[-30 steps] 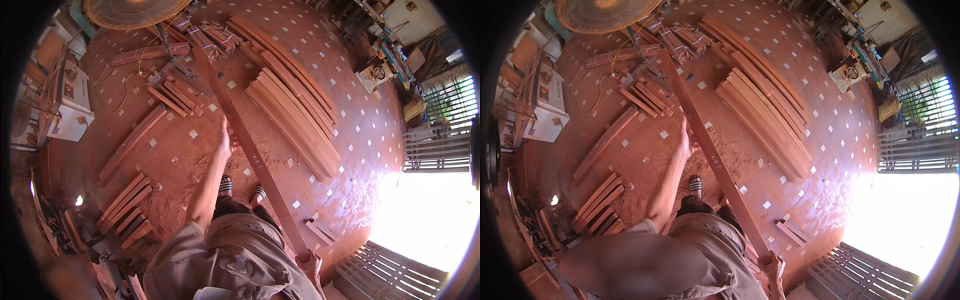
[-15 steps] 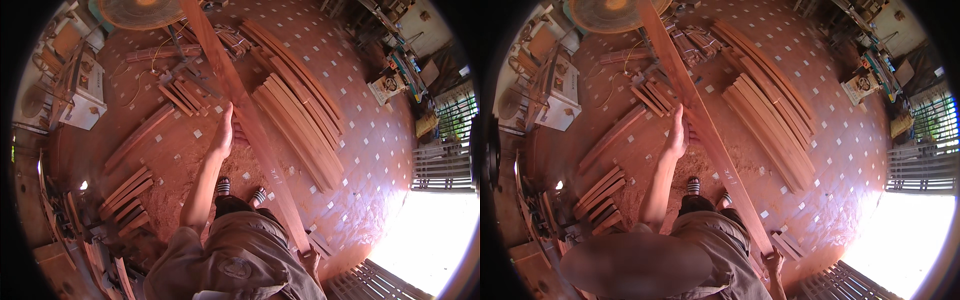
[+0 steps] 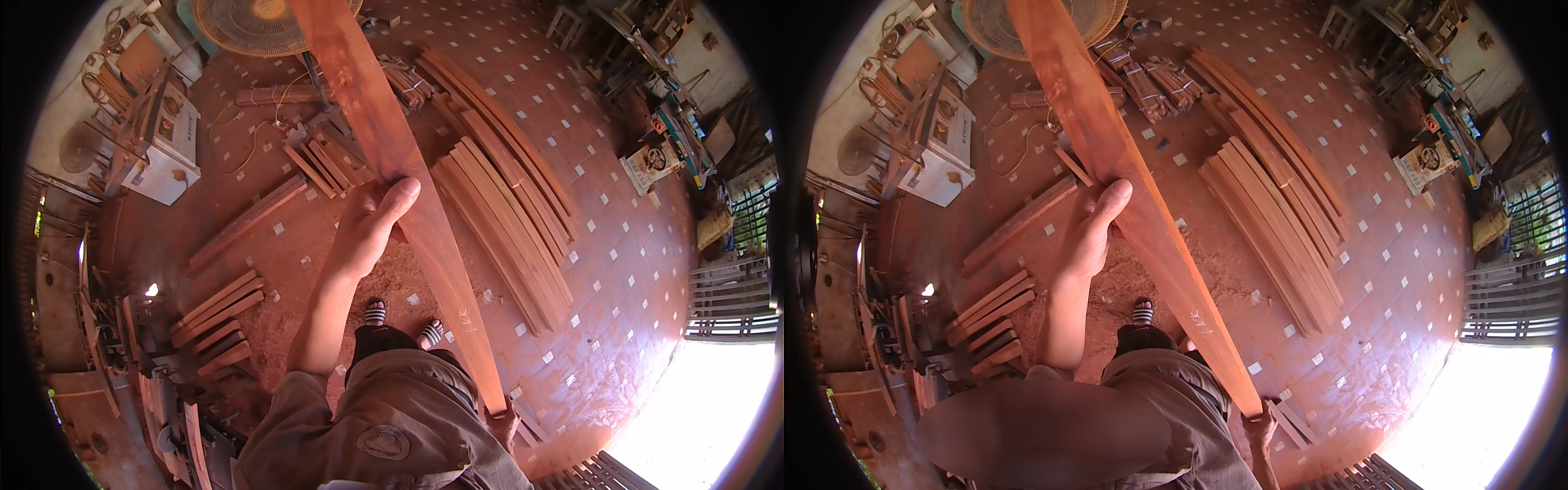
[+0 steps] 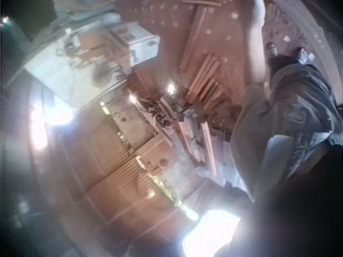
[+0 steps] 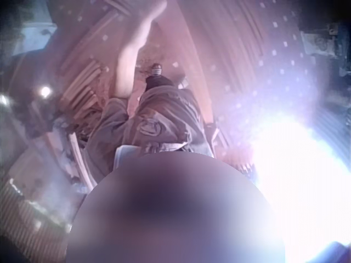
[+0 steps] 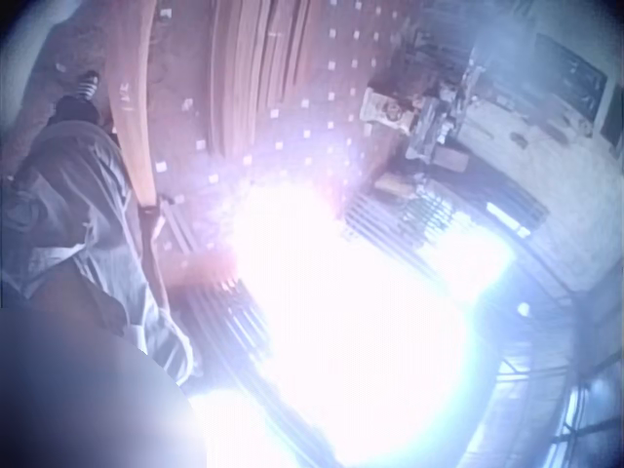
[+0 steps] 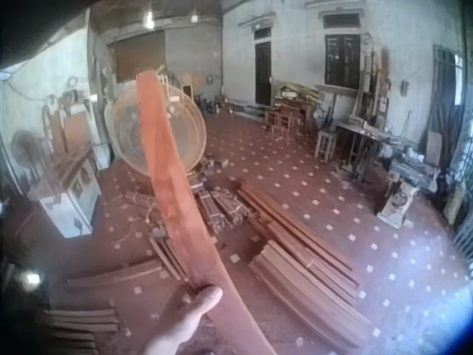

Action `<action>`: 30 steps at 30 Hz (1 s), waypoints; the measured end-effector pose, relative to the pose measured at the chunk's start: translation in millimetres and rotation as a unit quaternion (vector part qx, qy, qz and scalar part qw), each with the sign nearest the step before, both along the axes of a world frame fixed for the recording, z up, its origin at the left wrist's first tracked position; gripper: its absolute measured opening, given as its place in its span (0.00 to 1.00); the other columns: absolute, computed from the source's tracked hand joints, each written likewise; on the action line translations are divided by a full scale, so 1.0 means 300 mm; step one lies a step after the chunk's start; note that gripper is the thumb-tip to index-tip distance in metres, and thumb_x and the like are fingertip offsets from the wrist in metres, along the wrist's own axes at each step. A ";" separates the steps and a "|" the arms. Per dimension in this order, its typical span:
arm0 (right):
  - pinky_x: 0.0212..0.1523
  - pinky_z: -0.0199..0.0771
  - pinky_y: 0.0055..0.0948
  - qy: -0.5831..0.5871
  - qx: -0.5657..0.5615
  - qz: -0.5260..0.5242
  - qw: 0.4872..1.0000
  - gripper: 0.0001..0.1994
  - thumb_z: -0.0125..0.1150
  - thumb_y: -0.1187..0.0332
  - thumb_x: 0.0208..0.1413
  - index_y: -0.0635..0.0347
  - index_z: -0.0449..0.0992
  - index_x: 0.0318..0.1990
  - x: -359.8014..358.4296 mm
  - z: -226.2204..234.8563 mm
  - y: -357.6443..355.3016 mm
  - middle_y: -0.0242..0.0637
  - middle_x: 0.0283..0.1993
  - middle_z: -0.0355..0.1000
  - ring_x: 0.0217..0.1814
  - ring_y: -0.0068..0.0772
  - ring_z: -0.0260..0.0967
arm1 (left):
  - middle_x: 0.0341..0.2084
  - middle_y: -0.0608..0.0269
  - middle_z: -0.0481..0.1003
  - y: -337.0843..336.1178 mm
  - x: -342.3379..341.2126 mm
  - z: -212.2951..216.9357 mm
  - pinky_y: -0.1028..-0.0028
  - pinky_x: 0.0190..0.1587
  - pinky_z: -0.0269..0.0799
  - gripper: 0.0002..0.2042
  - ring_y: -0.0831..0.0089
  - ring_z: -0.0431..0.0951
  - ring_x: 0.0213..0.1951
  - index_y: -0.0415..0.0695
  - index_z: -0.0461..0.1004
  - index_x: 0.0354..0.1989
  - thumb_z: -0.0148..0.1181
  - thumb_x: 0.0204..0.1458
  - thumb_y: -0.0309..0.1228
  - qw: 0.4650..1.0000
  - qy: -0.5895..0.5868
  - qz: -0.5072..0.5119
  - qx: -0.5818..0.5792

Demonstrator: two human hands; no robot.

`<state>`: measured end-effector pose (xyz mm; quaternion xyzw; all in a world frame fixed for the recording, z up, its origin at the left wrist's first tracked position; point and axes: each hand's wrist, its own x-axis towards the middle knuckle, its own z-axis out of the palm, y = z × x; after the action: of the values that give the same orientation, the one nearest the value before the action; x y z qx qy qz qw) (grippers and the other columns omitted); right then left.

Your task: The person repeatedly picks up long wooden planks, aligns them on a table saw, and pushes them through the blade to cut them. After each cut, the person removes the cut piece and places it on the floor before retrieving the next plank.

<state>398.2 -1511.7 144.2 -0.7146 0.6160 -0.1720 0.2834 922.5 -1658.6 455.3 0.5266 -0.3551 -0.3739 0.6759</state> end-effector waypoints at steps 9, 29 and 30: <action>0.38 0.78 0.45 -0.010 0.016 -0.022 1.000 0.22 0.74 0.69 0.37 0.60 0.77 0.43 -0.033 -0.007 -0.018 0.50 0.35 0.77 0.37 0.59 0.77 | 0.25 0.77 0.73 0.017 -0.030 0.059 0.81 0.35 0.63 0.11 0.89 0.68 0.31 0.41 0.78 0.30 0.65 0.60 0.35 0.997 -0.059 -0.037 -0.043; 0.38 0.77 0.46 -0.015 0.000 -0.032 0.999 0.17 0.72 0.69 0.39 0.59 0.76 0.40 -0.016 0.024 -0.061 0.49 0.35 0.76 0.37 0.59 0.76 | 0.32 0.72 0.76 0.052 -0.067 0.058 0.80 0.38 0.69 0.14 0.86 0.72 0.35 0.38 0.79 0.39 0.59 0.65 0.40 0.996 -0.048 -0.006 -0.074; 0.38 0.77 0.46 -0.016 -0.008 -0.034 0.999 0.17 0.71 0.69 0.40 0.58 0.76 0.40 -0.026 0.003 -0.054 0.49 0.35 0.76 0.37 0.59 0.76 | 0.33 0.72 0.77 0.045 -0.067 0.051 0.79 0.39 0.69 0.16 0.86 0.73 0.36 0.38 0.79 0.40 0.58 0.66 0.41 0.995 -0.051 -0.002 -0.082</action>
<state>390.5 -1527.9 145.1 -0.6925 0.6339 -0.1980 0.2819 902.5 -1645.1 470.5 0.4872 -0.4200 -0.3178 0.6966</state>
